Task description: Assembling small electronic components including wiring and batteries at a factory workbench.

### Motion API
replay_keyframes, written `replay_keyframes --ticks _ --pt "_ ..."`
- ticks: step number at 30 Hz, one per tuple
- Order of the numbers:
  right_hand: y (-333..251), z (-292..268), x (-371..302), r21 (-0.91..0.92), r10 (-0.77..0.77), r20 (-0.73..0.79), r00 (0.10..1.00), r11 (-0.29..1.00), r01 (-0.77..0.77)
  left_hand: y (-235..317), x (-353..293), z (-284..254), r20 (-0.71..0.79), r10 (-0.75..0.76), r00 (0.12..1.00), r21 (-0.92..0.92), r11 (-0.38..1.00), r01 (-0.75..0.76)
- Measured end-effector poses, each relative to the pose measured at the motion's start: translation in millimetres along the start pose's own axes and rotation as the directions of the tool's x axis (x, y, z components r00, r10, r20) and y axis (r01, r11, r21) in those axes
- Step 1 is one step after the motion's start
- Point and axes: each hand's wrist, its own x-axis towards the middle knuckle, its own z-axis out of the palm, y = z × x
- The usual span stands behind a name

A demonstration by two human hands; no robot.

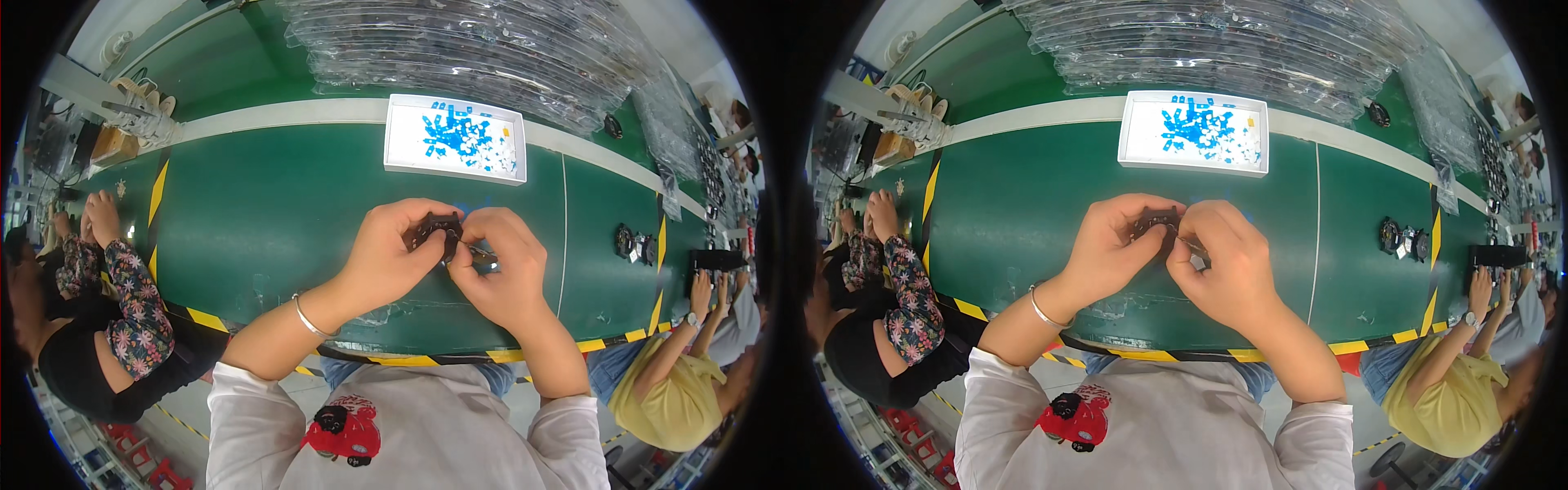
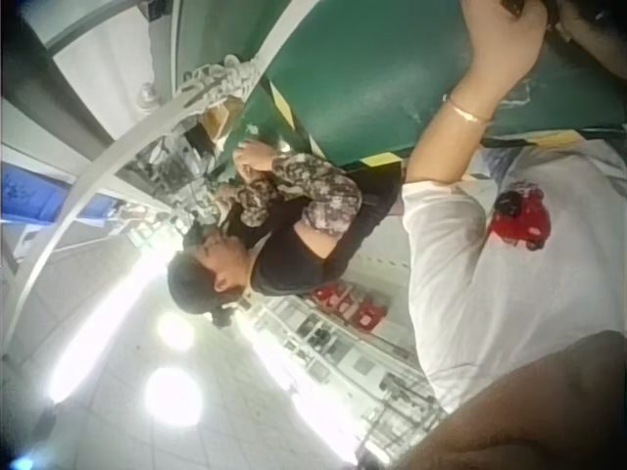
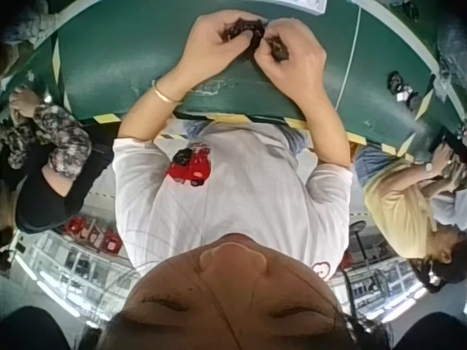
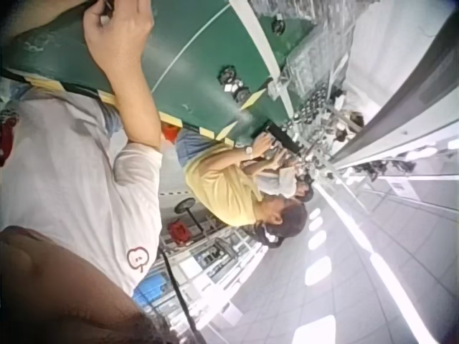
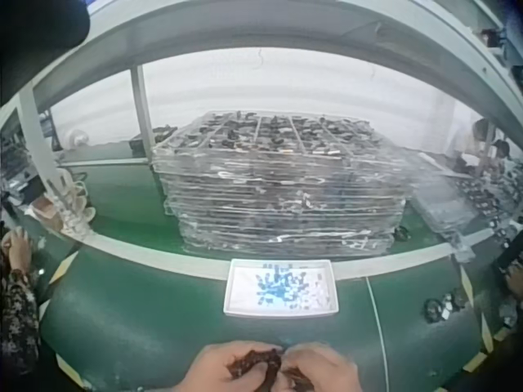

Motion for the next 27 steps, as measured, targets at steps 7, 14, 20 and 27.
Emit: replay_keyframes --ticks 7,14,20,27 --pt "3.4 4.2 -0.9 -0.066 -0.060 -0.017 0.998 0.996 0.059 -1.1 -0.5 0.6 0.005 0.015 1.000 0.038 0.999 -0.015" --pt "8.5 5.6 -1.7 -0.133 -0.122 -0.018 0.992 0.984 0.119 -2.2 0.0 -0.9 0.016 -0.014 1.000 0.054 0.998 0.013" --pt "7.0 5.6 -1.7 -0.150 -0.137 -0.012 0.990 0.980 0.134 -2.9 -0.6 -0.6 0.032 0.000 0.999 -0.045 0.999 0.002" --pt "4.5 0.2 -0.7 -0.079 -0.079 0.020 0.997 0.994 0.081 2.7 3.7 -6.8 0.088 -0.140 0.986 -0.127 0.981 0.150"
